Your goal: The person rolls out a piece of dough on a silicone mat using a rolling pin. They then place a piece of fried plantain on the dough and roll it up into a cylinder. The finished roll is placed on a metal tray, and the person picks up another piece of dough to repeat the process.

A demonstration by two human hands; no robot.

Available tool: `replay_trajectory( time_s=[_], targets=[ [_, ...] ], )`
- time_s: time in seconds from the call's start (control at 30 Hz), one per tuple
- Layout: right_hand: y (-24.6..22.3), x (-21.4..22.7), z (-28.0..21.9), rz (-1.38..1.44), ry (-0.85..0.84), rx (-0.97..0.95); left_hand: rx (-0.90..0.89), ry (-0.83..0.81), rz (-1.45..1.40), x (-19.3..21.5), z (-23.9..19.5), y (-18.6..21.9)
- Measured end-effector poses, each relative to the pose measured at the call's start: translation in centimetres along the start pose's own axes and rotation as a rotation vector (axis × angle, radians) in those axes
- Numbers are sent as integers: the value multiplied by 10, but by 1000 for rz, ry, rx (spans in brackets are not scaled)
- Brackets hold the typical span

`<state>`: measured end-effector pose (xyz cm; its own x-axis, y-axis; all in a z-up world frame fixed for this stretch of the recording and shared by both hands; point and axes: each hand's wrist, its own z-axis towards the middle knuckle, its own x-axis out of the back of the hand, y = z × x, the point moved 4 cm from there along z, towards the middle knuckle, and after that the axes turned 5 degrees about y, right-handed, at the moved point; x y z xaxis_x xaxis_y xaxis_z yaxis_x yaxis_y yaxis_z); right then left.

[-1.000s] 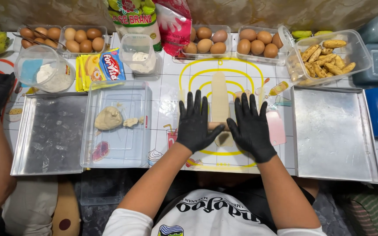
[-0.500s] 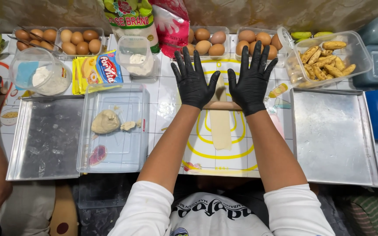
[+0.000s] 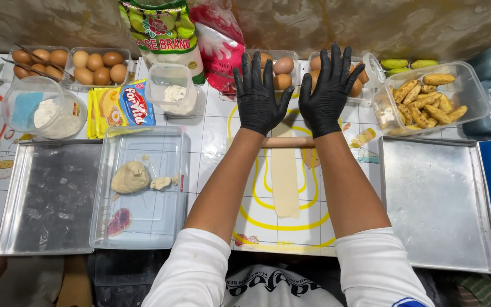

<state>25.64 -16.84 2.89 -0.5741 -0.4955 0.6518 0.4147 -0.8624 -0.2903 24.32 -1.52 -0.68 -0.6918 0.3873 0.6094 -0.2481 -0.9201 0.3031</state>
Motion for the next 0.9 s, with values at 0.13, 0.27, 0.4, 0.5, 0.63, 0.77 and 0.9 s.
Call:
replay_trajectory(
  time_s=[0.13, 0.27, 0.4, 0.5, 0.63, 0.77, 0.9],
  targets=[
    [-3, -1, 6, 53, 28, -19, 17, 27, -16, -6, 7, -4],
    [0, -2, 6, 83, 96, 22, 30, 47, -59, -11, 5, -8],
    [15, -17, -2, -5, 140, 85, 49, -47, 61, -10, 6, -10],
    [11, -11, -1, 105, 168, 109, 90, 141, -38, 8, 10, -13],
    [0, 16, 0, 293, 244, 36, 144, 268, -128, 35, -9, -16],
    [-11, 45, -39, 253, -40, -26, 109, -73, -215, 49, -64, -18],
    [-2, 54, -99, -19, -398, -98, 27, -501, -52, 86, -99, 9]
  ],
)
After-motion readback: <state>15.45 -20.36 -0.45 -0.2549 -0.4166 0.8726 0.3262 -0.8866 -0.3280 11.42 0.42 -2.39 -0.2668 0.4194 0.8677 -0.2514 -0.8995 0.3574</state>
